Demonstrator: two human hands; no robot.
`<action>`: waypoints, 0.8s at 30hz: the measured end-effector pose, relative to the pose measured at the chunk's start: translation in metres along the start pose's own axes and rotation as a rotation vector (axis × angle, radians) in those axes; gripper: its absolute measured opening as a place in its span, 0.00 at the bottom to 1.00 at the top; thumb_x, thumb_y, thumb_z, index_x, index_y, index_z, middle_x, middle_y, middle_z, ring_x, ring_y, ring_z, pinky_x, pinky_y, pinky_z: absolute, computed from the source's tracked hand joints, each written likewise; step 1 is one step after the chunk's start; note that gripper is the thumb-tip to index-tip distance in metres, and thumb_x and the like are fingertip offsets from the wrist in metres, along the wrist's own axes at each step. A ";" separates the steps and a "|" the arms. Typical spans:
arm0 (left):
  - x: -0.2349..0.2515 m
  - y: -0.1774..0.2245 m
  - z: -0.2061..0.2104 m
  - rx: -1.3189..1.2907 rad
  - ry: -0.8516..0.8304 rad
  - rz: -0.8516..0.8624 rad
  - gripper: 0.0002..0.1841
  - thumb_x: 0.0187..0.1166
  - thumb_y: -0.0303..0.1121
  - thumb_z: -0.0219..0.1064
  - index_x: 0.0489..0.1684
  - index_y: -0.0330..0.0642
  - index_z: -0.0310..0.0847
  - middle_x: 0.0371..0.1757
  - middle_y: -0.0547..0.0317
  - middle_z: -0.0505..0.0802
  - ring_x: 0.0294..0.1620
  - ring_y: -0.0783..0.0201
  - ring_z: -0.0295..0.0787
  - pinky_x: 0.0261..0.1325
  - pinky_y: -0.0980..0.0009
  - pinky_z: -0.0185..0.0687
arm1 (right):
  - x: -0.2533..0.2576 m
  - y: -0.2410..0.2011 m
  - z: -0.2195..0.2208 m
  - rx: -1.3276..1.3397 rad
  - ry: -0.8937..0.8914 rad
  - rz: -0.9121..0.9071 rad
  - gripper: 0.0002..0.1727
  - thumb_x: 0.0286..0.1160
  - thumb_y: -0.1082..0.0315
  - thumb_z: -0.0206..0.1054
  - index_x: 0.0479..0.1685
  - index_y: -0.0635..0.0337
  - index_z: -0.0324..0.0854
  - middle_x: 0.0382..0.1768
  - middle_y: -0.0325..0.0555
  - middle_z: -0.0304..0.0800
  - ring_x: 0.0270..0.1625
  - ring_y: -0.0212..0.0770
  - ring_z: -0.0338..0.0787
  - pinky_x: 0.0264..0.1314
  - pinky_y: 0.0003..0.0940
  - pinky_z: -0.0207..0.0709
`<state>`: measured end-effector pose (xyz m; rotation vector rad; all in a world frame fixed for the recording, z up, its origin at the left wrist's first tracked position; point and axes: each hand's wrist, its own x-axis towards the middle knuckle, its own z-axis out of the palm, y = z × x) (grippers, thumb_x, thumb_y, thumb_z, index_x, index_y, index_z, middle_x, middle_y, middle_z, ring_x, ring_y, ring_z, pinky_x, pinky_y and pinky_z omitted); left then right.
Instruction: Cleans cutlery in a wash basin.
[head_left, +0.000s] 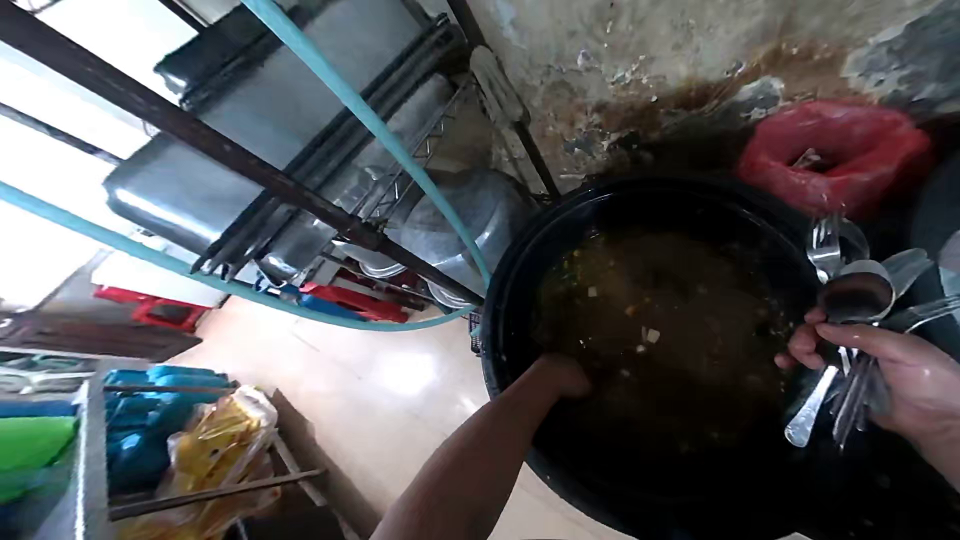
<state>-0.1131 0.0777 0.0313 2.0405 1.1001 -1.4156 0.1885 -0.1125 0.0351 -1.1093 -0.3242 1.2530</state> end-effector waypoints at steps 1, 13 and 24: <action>-0.002 0.003 0.005 -0.009 -0.043 0.020 0.33 0.89 0.56 0.50 0.66 0.33 0.84 0.71 0.34 0.86 0.76 0.33 0.78 0.74 0.26 0.66 | 0.000 0.000 0.001 0.002 0.009 0.000 0.11 0.73 0.67 0.53 0.36 0.51 0.83 0.22 0.40 0.87 0.26 0.40 0.90 0.39 0.40 0.91; -0.014 0.060 0.003 -0.361 -0.220 0.306 0.32 0.88 0.59 0.54 0.68 0.38 0.83 0.61 0.39 0.89 0.62 0.44 0.86 0.65 0.38 0.77 | 0.000 0.000 -0.002 0.036 -0.016 -0.003 0.11 0.72 0.65 0.55 0.35 0.49 0.85 0.23 0.41 0.89 0.28 0.39 0.91 0.40 0.39 0.91; 0.060 -0.019 -0.086 -0.583 0.603 -0.262 0.27 0.92 0.51 0.52 0.79 0.42 0.76 0.81 0.35 0.77 0.81 0.33 0.72 0.76 0.33 0.71 | 0.000 0.002 0.000 0.058 -0.056 -0.023 0.06 0.66 0.66 0.62 0.34 0.49 0.86 0.21 0.41 0.89 0.26 0.40 0.92 0.40 0.38 0.91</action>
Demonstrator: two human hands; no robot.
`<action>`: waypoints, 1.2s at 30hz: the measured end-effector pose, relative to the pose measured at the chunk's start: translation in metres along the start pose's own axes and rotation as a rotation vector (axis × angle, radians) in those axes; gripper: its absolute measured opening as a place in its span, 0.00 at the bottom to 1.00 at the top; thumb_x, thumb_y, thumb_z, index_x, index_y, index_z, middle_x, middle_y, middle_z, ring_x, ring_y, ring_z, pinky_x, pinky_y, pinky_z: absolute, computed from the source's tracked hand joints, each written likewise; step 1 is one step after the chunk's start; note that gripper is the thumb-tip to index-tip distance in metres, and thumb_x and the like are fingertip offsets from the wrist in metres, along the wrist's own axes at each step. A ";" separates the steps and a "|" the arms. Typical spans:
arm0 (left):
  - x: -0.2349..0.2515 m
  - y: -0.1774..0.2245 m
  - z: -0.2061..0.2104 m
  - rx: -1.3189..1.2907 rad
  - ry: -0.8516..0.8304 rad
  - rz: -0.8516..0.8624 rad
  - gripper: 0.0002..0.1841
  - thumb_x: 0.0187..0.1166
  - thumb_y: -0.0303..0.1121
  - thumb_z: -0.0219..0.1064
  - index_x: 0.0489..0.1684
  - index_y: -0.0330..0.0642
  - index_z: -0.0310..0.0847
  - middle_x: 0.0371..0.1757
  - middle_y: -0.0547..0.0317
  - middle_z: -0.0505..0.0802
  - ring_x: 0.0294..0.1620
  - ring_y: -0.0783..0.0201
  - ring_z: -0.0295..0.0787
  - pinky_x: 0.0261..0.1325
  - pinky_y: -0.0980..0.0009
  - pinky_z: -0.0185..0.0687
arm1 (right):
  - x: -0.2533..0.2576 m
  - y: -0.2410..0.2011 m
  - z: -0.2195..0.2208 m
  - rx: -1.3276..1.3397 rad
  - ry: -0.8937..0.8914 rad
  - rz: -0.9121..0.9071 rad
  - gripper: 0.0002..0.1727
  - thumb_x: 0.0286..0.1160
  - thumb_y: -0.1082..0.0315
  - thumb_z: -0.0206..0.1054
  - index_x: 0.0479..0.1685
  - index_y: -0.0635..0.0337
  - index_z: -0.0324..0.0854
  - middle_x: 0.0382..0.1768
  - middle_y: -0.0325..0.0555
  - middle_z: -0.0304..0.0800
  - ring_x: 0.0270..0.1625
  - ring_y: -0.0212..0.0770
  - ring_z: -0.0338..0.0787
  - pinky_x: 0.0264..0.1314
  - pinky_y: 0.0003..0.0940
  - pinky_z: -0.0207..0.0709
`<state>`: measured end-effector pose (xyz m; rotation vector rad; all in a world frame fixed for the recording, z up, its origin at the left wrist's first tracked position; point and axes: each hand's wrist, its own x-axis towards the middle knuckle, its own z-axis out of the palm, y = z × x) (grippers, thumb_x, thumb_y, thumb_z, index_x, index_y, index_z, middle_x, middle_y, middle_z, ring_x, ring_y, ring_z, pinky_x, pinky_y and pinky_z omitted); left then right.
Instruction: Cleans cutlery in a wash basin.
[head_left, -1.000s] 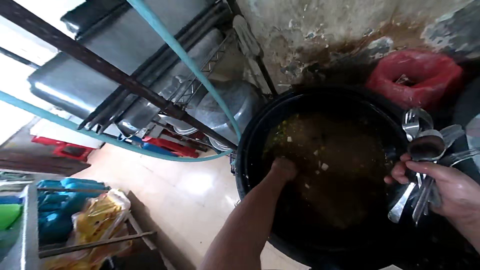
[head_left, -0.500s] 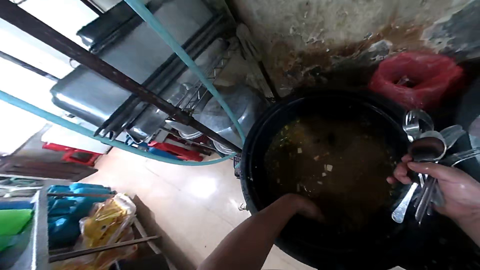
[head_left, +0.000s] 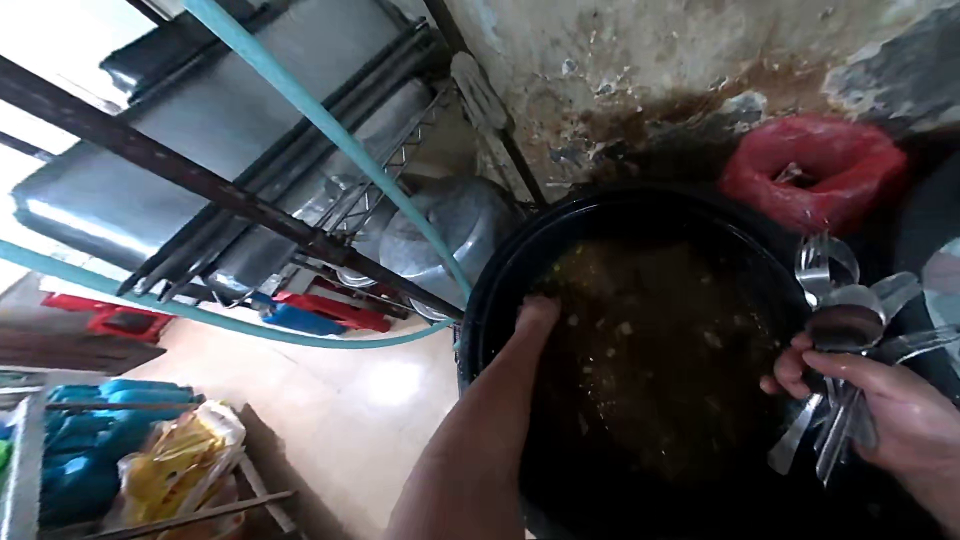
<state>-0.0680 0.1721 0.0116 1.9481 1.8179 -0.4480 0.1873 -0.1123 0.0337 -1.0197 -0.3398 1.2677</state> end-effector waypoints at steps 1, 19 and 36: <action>0.006 0.006 0.003 0.061 -0.019 -0.012 0.25 0.93 0.45 0.51 0.82 0.43 0.73 0.83 0.33 0.74 0.83 0.30 0.68 0.76 0.32 0.70 | 0.001 0.002 -0.002 0.012 -0.025 -0.018 0.05 0.66 0.65 0.66 0.34 0.49 0.86 0.22 0.41 0.90 0.27 0.40 0.93 0.41 0.39 0.92; -0.060 0.198 0.070 0.025 -0.164 0.535 0.34 0.78 0.52 0.72 0.81 0.42 0.75 0.87 0.36 0.69 0.86 0.32 0.63 0.74 0.27 0.66 | -0.001 0.004 -0.012 -0.027 -0.246 -0.106 0.05 0.74 0.64 0.69 0.40 0.49 0.90 0.30 0.40 0.94 0.32 0.36 0.93 0.43 0.32 0.90; -0.125 0.111 0.095 0.289 -0.407 0.505 0.29 0.86 0.41 0.62 0.86 0.45 0.66 0.73 0.37 0.85 0.71 0.34 0.83 0.69 0.31 0.75 | 0.001 0.003 -0.005 -0.012 -0.099 0.002 0.04 0.62 0.61 0.72 0.32 0.48 0.88 0.23 0.40 0.90 0.28 0.39 0.92 0.43 0.37 0.91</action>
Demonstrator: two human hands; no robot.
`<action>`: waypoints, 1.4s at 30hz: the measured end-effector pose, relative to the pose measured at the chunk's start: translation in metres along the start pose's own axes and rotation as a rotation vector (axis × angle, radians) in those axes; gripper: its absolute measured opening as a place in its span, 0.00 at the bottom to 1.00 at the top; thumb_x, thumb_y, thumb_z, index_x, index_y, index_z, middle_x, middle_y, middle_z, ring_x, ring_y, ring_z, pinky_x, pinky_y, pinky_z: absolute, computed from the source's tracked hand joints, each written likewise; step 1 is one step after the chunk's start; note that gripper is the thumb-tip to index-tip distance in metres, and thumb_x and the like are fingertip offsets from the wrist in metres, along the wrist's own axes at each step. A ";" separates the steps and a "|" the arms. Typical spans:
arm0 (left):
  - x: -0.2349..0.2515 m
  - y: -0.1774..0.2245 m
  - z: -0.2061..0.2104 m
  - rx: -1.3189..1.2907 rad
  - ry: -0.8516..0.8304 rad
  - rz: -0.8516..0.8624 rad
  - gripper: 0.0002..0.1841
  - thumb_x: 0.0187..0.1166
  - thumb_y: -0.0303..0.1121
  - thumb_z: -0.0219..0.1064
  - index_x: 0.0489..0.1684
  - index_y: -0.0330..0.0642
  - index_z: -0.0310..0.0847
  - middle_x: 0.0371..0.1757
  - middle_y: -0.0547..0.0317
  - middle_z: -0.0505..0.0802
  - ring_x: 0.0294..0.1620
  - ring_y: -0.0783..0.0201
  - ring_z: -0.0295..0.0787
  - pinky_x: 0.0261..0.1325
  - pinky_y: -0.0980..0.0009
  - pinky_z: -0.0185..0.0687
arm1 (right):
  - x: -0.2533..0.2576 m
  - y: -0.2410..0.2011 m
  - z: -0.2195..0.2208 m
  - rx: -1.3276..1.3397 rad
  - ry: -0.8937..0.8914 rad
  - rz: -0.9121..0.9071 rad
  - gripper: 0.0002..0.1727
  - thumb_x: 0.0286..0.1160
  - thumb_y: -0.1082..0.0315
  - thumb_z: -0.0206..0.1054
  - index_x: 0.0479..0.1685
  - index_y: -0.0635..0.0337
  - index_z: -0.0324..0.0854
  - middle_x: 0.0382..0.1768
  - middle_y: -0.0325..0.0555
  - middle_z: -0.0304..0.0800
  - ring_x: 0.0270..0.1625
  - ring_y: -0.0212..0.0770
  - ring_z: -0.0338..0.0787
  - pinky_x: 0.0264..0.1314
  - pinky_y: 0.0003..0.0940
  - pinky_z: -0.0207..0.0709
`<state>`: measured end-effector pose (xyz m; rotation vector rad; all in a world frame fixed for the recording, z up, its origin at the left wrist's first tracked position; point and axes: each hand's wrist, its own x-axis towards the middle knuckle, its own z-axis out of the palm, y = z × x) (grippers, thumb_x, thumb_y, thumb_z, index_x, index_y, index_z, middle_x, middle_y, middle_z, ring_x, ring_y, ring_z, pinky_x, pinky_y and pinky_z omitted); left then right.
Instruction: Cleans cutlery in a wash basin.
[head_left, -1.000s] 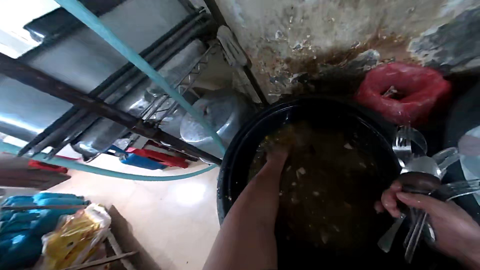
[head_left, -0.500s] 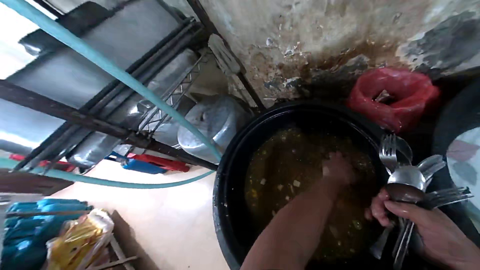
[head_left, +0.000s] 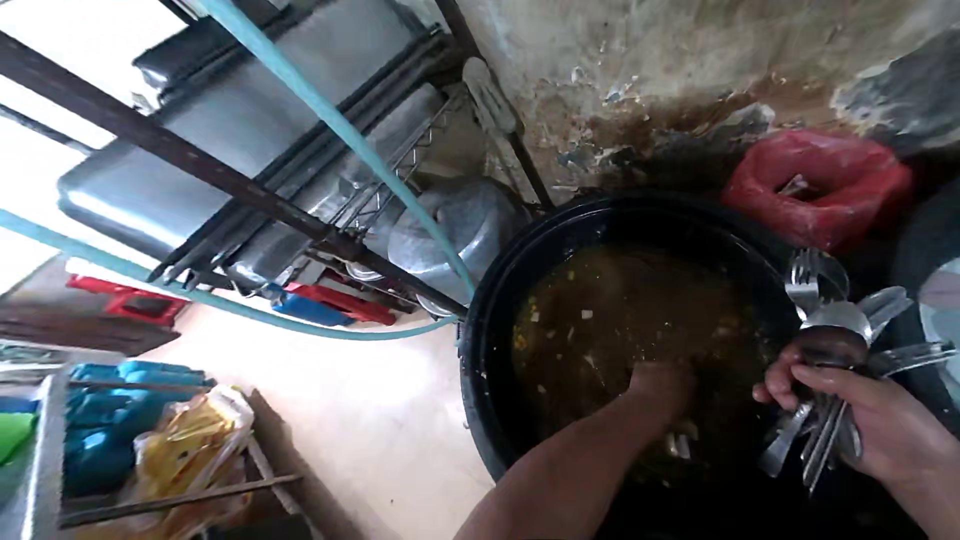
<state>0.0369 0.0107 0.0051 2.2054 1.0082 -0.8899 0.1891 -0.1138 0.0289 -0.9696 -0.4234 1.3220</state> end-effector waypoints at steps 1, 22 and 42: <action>-0.004 -0.002 0.004 -0.035 -0.016 -0.010 0.30 0.86 0.42 0.62 0.87 0.46 0.65 0.72 0.38 0.85 0.70 0.34 0.84 0.67 0.30 0.77 | -0.001 0.000 0.002 0.003 0.019 0.002 0.03 0.62 0.62 0.71 0.31 0.48 0.88 0.22 0.41 0.90 0.28 0.39 0.92 0.43 0.37 0.91; -0.080 -0.108 -0.067 -1.014 0.134 0.097 0.16 0.85 0.35 0.68 0.62 0.34 0.80 0.41 0.52 0.91 0.34 0.66 0.88 0.42 0.69 0.86 | 0.006 0.002 0.033 -0.147 0.202 0.098 0.11 0.83 0.74 0.52 0.52 0.70 0.77 0.45 0.60 0.95 0.45 0.53 0.97 0.50 0.44 0.93; -0.041 -0.163 -0.020 -1.050 0.273 -0.158 0.21 0.81 0.42 0.71 0.64 0.37 0.83 0.51 0.47 0.90 0.48 0.57 0.87 0.54 0.57 0.83 | 0.023 0.039 0.085 -0.228 0.228 0.160 0.08 0.74 0.77 0.65 0.48 0.70 0.81 0.45 0.58 0.95 0.48 0.48 0.96 0.55 0.38 0.89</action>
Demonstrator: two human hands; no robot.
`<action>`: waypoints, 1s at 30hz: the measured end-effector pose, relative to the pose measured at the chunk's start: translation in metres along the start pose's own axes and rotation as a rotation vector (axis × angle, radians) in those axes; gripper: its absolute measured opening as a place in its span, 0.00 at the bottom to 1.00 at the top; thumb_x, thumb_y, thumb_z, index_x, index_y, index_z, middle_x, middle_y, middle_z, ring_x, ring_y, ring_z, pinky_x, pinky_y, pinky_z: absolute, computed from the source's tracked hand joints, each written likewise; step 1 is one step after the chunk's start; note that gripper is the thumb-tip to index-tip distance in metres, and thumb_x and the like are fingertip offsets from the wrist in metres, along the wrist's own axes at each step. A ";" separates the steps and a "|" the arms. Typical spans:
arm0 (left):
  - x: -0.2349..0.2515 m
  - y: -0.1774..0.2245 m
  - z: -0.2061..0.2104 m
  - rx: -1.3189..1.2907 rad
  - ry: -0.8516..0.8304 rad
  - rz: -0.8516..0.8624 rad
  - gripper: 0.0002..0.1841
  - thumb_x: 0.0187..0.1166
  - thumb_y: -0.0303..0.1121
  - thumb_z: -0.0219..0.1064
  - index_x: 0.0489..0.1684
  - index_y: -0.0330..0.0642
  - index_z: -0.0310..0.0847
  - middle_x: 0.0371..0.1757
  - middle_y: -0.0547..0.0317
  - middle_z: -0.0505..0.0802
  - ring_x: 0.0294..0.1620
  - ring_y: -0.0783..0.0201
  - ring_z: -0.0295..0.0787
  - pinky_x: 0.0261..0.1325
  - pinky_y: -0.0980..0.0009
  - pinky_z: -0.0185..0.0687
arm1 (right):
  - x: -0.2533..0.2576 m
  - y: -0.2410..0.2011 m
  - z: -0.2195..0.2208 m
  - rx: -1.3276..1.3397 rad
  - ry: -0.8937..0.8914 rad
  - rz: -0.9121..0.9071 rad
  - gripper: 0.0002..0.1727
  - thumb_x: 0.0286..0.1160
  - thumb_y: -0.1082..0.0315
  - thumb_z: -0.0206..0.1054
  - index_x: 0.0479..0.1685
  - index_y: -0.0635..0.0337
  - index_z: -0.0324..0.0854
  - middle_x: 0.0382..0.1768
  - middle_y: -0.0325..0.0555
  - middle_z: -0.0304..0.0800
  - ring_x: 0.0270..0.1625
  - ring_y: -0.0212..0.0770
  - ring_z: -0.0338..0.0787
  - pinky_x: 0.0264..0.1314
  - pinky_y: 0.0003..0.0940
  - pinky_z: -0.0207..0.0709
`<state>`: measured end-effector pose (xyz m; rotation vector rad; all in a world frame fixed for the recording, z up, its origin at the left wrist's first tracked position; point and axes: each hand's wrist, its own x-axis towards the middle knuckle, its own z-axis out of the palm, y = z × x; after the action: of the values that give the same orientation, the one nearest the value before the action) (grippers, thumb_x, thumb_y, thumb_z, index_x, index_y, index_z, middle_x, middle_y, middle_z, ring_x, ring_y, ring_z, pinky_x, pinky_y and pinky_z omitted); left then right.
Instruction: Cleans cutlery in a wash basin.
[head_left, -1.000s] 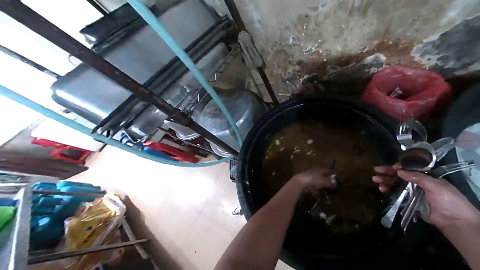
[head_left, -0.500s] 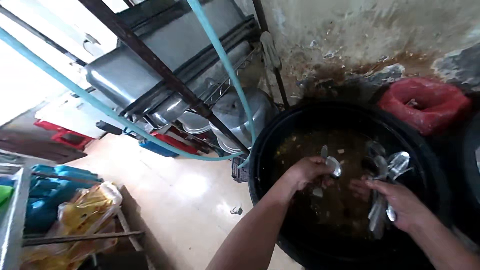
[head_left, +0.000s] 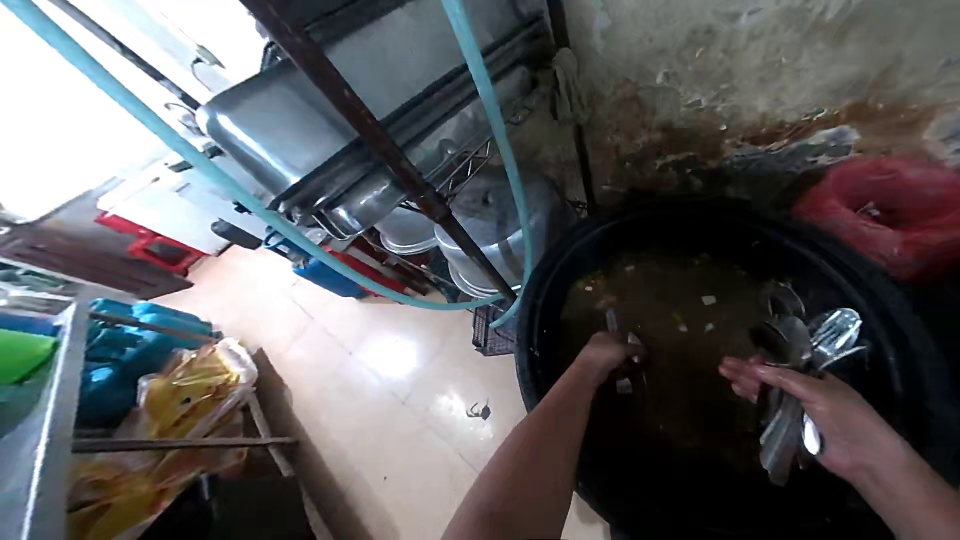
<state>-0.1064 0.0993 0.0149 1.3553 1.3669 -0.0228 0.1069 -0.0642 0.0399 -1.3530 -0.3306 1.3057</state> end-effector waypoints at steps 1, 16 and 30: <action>0.005 -0.006 0.001 -0.079 0.029 -0.027 0.20 0.82 0.40 0.71 0.64 0.36 0.82 0.48 0.49 0.89 0.42 0.60 0.85 0.48 0.61 0.82 | -0.001 0.000 -0.002 0.012 0.015 0.012 0.08 0.74 0.77 0.65 0.48 0.70 0.81 0.45 0.59 0.95 0.47 0.48 0.96 0.52 0.38 0.90; -0.056 0.097 0.013 -0.166 -0.161 0.250 0.14 0.85 0.36 0.67 0.60 0.36 0.82 0.40 0.55 0.88 0.34 0.67 0.82 0.42 0.69 0.81 | 0.000 -0.014 0.035 0.105 0.031 0.165 0.13 0.87 0.72 0.58 0.64 0.67 0.75 0.43 0.56 0.93 0.41 0.47 0.95 0.42 0.40 0.91; -0.046 0.077 -0.022 -0.065 0.174 0.270 0.16 0.90 0.34 0.59 0.71 0.47 0.85 0.70 0.50 0.88 0.63 0.55 0.86 0.63 0.52 0.80 | 0.000 -0.008 -0.005 0.199 0.141 0.133 0.10 0.84 0.74 0.54 0.58 0.63 0.76 0.22 0.43 0.84 0.21 0.38 0.86 0.30 0.37 0.89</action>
<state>-0.0829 0.1087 0.1039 1.5035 1.3043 0.3246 0.1151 -0.0640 0.0454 -1.3065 -0.0129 1.3071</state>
